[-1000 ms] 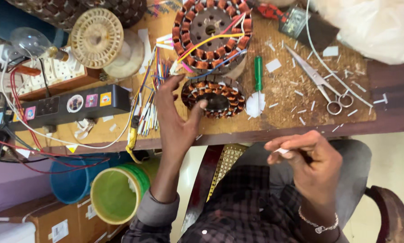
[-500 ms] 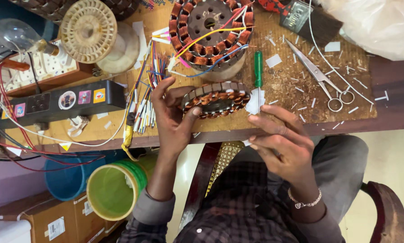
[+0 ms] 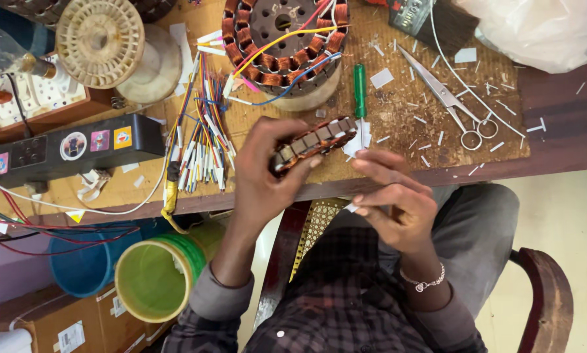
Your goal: The person assembles electrical components by inserting small white plastic pieces into a circular copper-wound stator. They use a green screwdriver to adjust the pieces and scissors to trim excess material. The person handles multiple stators and wires on a cluttered workbench.
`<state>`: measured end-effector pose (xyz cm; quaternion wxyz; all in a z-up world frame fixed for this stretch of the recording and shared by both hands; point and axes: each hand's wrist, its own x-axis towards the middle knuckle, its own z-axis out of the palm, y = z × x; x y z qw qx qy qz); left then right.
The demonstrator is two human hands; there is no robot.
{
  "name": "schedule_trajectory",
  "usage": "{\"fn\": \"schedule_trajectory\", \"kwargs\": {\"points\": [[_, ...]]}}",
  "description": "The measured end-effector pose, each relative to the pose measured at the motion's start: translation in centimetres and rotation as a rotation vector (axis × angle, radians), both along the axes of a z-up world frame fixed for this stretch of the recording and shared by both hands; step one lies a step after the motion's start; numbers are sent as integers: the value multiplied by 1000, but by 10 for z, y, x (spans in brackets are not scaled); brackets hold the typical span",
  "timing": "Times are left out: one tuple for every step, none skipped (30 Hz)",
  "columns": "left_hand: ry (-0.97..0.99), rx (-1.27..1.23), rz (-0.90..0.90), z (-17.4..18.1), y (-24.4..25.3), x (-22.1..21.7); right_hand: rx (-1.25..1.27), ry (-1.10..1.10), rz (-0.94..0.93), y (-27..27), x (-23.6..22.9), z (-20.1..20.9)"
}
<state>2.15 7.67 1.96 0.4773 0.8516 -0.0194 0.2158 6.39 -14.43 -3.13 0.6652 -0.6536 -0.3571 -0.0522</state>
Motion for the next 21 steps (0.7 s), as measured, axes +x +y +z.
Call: {"fn": "schedule_trajectory", "kwargs": {"points": [[-22,36,-6,2,-1,2,5,-11,-30,-1,2,0],[-40,71,-14,4,-2,3,8,-19,-63,-2,3,-1],[-58,105,-22,5,-2,3,-13,-26,-78,-3,4,-1],[-33,94,-8,5,-3,2,-35,-34,-92,-4,5,-1],[-7,83,6,4,-3,1,-57,-42,-106,-4,5,-1],[16,75,22,4,-4,-1,-65,-62,-102,-4,7,0],[-5,48,9,4,-4,-4,-72,-83,-99,-2,8,1],[-29,26,-2,4,-4,-7,-76,-106,-94,0,9,3],[-52,4,-14,4,-4,-10,-100,-141,-101,1,10,6],[-15,-18,-3,4,-3,-12,-125,-170,-108,1,10,8],[22,-40,8,4,-3,-14,-150,-199,-116,3,10,10],[65,-68,23,2,-3,-18,-167,-233,-97,5,8,10],[72,-73,7,1,-2,-22,-185,-268,-77,7,6,10],[70,-79,-9,0,-2,-23,-203,-310,-58,9,6,9],[68,-85,-25,0,-1,-24,-211,-350,-81,11,5,9],[77,-91,-29,1,0,-24,-218,-391,-104,14,5,8],[86,-97,-33,2,1,-23,-224,-432,-126,17,3,7],[94,-101,-41,4,2,-22,-210,-441,-157,21,0,5],[107,-123,-64,7,3,-21,-196,-449,-188,25,-4,3],[117,-148,-94,9,3,-19,-186,-460,-224,28,-7,0],[127,-173,-123,12,3,-18,-154,-467,-269,33,-7,-4]]}}
